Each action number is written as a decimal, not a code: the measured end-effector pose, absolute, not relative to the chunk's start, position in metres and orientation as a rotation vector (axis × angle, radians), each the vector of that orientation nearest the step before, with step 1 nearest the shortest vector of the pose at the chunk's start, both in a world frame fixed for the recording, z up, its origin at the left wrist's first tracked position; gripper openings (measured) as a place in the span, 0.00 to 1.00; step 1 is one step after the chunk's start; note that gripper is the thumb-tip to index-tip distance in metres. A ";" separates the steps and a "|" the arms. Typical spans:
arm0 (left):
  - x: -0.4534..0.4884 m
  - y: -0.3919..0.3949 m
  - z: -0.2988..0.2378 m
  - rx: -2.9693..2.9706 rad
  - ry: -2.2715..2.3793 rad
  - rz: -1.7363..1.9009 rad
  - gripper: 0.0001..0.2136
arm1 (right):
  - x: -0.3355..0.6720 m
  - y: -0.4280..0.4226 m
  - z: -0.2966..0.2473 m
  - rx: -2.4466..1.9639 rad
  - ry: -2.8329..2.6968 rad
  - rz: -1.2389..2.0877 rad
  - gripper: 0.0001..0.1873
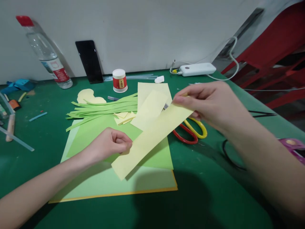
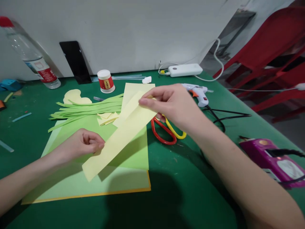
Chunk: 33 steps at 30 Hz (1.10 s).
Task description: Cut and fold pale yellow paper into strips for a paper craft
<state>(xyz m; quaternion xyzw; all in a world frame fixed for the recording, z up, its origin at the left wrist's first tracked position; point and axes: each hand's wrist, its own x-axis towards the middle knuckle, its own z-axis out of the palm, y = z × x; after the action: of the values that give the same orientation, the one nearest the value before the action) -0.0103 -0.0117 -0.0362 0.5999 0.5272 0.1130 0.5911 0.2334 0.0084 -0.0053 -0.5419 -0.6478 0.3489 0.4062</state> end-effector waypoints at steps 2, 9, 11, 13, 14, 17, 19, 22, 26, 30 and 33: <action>-0.010 -0.011 -0.035 1.378 1.233 0.258 0.05 | 0.243 0.013 -0.004 -1.350 -1.581 0.861 0.05; -0.011 -0.009 -0.030 1.342 1.188 0.253 0.05 | 0.259 0.018 0.000 -1.272 -1.491 0.741 0.03; -0.011 -0.009 -0.028 1.339 1.180 0.254 0.06 | 0.258 0.016 0.003 -1.262 -1.500 0.727 0.03; -0.012 -0.009 -0.027 1.330 1.156 0.244 0.06 | 0.258 0.015 0.007 -1.252 -1.503 0.723 0.04; -0.013 -0.009 -0.027 1.322 1.136 0.237 0.06 | 0.259 0.015 0.009 -1.248 -1.487 0.725 0.05; -0.014 -0.008 -0.031 1.303 1.084 0.221 0.05 | 0.265 0.015 0.014 -1.243 -1.353 0.688 0.07; -0.014 -0.006 -0.035 1.335 1.082 0.236 0.05 | 0.272 0.017 0.016 -1.225 -1.273 0.642 0.07; -0.015 -0.004 -0.040 1.451 1.074 0.359 0.06 | 0.276 0.020 0.016 -1.252 -1.263 0.687 0.06; -0.016 -0.007 -0.041 1.496 1.044 0.508 0.15 | 0.259 0.018 0.007 -1.372 -1.482 0.869 0.05; -0.012 -0.017 -0.037 1.497 1.057 0.302 0.14 | 0.236 0.012 -0.001 -1.417 -1.734 0.795 0.09; -0.008 -0.023 -0.035 1.515 1.070 0.171 0.14 | 0.229 0.006 -0.004 -1.338 -1.981 0.474 0.06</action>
<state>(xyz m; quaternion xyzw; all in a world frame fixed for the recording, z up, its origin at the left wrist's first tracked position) -0.0077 -0.0228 -0.0348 0.6528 0.4608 0.0738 0.5967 0.2293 0.0055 -0.0042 -0.5155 -0.7628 0.1825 0.3451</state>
